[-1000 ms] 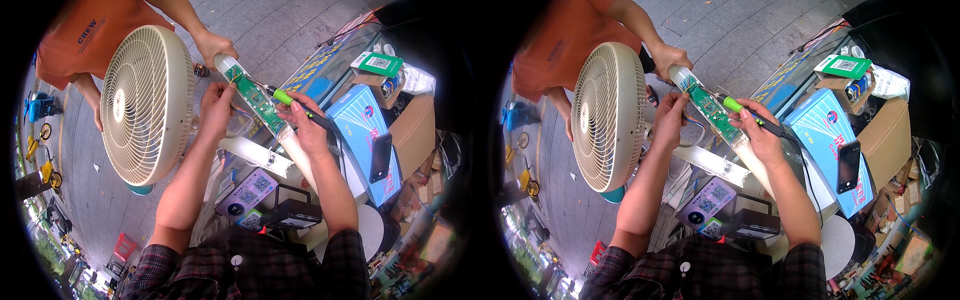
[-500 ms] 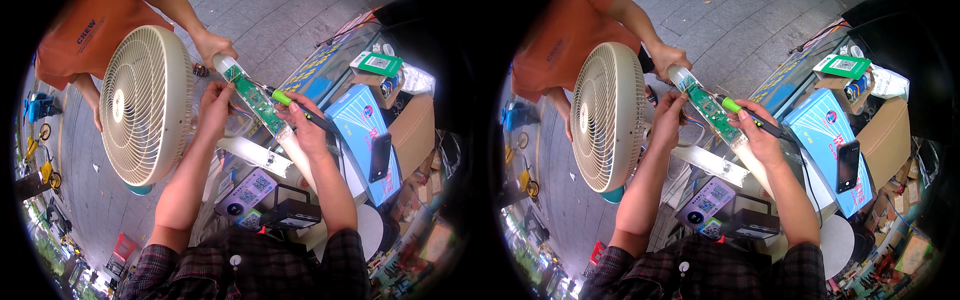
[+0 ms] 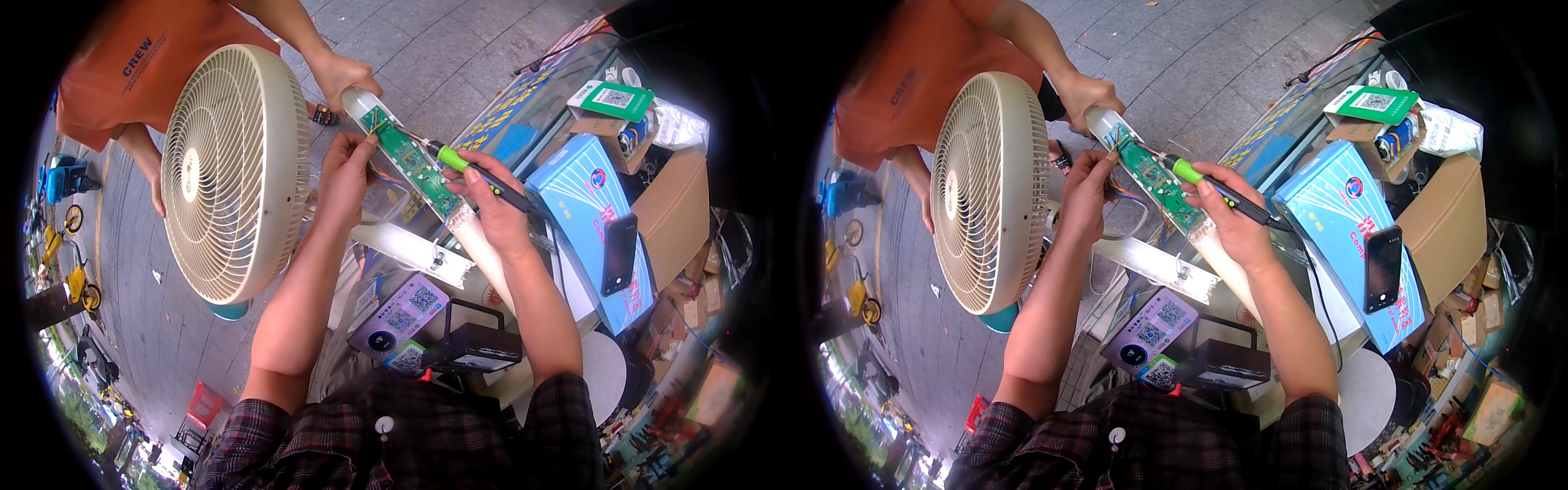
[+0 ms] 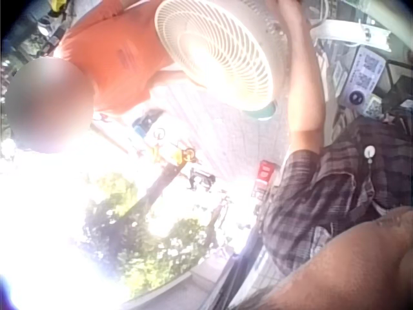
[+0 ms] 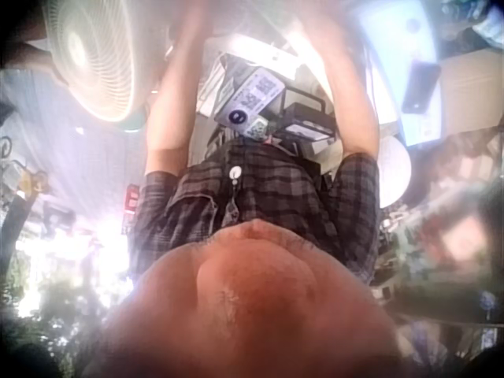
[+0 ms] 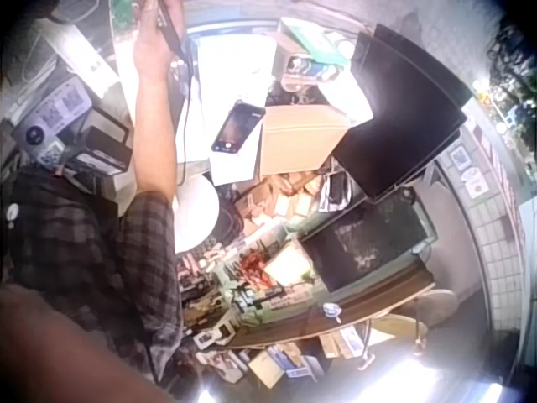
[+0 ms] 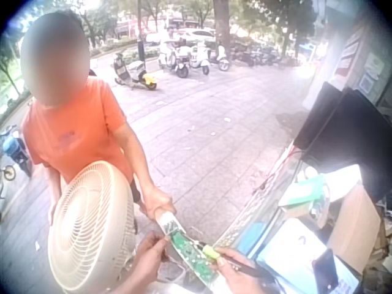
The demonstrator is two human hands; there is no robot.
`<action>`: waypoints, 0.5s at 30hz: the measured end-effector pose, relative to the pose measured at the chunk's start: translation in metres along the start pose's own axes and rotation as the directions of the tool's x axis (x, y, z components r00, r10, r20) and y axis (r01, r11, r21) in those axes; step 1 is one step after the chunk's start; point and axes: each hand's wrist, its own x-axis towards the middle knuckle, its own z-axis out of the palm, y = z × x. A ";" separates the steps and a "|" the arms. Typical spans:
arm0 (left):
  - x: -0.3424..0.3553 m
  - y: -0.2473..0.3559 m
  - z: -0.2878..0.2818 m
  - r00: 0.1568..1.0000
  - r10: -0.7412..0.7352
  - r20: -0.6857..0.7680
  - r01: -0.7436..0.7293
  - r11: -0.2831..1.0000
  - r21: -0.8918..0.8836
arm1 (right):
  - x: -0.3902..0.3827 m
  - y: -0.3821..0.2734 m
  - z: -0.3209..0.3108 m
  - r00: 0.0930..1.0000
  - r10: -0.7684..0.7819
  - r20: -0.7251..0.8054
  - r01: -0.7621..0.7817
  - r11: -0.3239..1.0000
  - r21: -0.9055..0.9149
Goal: The person repairs a fan's circuit board using a soldering iron and solder. They hold the fan steady, apply solder to the board, and manipulate wires.
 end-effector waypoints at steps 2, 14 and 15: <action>0.003 -0.005 -0.002 1.000 0.011 0.011 -0.011 1.000 -0.009 | -0.001 0.000 0.000 1.000 0.000 -0.001 0.000 1.000 0.009; 0.003 -0.003 0.002 1.000 0.025 0.014 -0.023 0.996 -0.087 | -0.001 0.002 -0.002 0.999 -0.037 0.039 0.039 0.998 -0.044; 0.003 -0.003 0.002 1.000 0.021 0.014 -0.020 0.996 -0.089 | -0.001 0.002 -0.002 0.998 -0.041 0.038 0.042 0.999 -0.033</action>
